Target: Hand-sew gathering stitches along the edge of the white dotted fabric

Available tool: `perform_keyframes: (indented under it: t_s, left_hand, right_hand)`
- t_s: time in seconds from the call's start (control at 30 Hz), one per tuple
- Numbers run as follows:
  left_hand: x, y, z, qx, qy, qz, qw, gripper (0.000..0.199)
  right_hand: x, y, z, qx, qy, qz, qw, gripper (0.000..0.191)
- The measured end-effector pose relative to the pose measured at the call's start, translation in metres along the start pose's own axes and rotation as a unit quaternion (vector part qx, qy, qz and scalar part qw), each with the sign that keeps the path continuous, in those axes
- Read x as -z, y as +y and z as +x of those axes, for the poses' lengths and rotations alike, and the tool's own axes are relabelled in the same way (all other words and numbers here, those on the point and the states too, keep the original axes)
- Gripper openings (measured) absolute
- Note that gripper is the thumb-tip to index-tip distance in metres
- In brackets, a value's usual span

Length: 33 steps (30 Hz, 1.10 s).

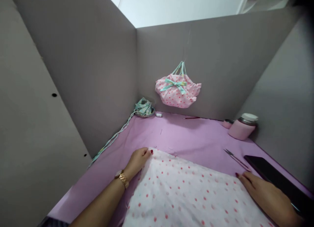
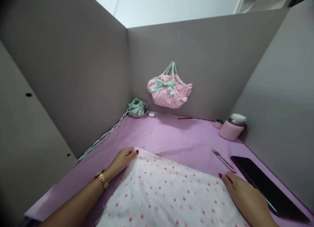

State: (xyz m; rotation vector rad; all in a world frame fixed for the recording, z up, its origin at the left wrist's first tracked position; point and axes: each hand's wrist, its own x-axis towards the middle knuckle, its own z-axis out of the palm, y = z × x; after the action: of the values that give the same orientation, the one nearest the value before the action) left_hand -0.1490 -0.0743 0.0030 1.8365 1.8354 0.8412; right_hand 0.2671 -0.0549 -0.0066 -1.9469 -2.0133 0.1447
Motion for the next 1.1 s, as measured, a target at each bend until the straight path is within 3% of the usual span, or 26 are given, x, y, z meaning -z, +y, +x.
perform_keyframes:
  t_s: [0.13,0.3,0.63,0.77,0.97,1.1]
  left_hand:
    - [0.003,0.001,-0.006,0.004,-0.035,-0.113,0.993,0.040]
    - [0.000,0.007,-0.015,0.017,-0.060,-0.177,0.982,0.041]
    - [-0.014,0.000,-0.020,0.024,-0.022,-0.138,0.990,0.037]
    - [-0.014,-0.002,-0.020,0.031,-0.045,-0.120,0.991,0.037]
    - [-0.013,-0.007,-0.015,0.045,-0.080,-0.123,0.988,0.039]
    - [-0.011,-0.006,-0.015,0.038,-0.065,-0.111,0.991,0.041]
  right_hand:
    - [0.009,-0.057,0.006,0.103,0.084,0.008,0.991,0.025]
    - [0.002,-0.131,0.037,0.216,-0.018,0.027,0.976,0.024]
    - [-0.038,-0.235,0.128,0.332,-0.035,-0.067,0.940,0.018]
    - [-0.060,-0.258,0.153,0.375,-0.074,-0.139,0.914,0.015]
    - [-0.088,-0.268,0.169,0.445,-0.128,-0.189,0.866,0.018]
    - [-0.090,-0.272,0.167,0.446,-0.127,-0.178,0.868,0.012]
